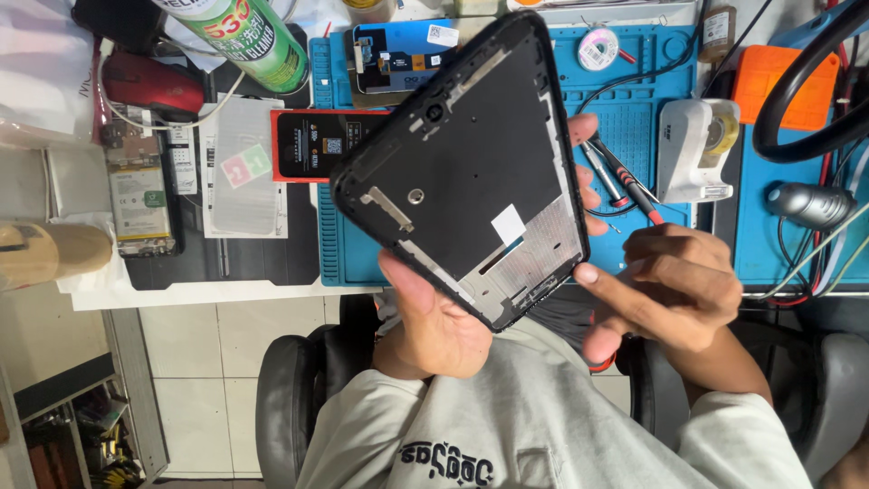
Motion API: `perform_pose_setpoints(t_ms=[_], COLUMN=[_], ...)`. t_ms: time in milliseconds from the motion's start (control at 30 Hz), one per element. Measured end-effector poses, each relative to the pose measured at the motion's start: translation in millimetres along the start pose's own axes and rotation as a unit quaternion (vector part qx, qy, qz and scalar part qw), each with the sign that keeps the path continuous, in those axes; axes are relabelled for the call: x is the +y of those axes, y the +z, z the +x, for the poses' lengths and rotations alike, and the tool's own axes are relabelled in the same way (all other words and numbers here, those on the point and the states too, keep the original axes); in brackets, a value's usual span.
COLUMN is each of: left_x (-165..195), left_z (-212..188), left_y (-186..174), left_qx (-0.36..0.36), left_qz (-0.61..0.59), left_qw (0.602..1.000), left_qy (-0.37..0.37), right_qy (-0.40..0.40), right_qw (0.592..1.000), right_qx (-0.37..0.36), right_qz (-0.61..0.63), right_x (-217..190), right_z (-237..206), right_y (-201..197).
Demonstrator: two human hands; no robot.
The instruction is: The person holds a phone mid-frame and squeezes adhesive from a tube along its edge, working around the frame. They then press and align the frame, set it down, and later use a small tool to work along the phone's edge on the mat.
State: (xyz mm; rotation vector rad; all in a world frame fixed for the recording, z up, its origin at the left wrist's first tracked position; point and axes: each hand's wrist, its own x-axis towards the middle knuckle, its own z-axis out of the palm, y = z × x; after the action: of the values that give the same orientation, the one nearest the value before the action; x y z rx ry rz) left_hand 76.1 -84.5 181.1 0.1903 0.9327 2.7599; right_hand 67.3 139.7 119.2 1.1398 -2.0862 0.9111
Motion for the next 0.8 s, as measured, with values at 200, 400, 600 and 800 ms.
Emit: perform_pose_setpoints(t_ms=[200,400,600,800], left_x=[2.9,4.6,2.7,0.6], left_z=[1.3,0.5,1.5,-1.5], left_y=[-0.8,-0.5,-2.7,-5.6], left_qx=[-0.004,-0.015,-0.008,-0.027], left_qz=[0.031,0.044,0.027,0.000], left_qw=[0.999,0.999,1.000,1.000], left_qy=[-0.006,-0.011,0.006,0.002], right_qy=[0.010,-0.029,-0.144,-0.146], right_qw=[0.999,0.998,0.962,0.980], right_qx=[-0.050,-0.034,0.231,0.121], right_qz=[0.018,0.047,-0.006,-0.068], right_x=[-2.7,-5.1,1.6,-2.1], right_z=[3.1,12.1,20.1,-19.5], right_y=[-5.4,4.4,30.8,40.7])
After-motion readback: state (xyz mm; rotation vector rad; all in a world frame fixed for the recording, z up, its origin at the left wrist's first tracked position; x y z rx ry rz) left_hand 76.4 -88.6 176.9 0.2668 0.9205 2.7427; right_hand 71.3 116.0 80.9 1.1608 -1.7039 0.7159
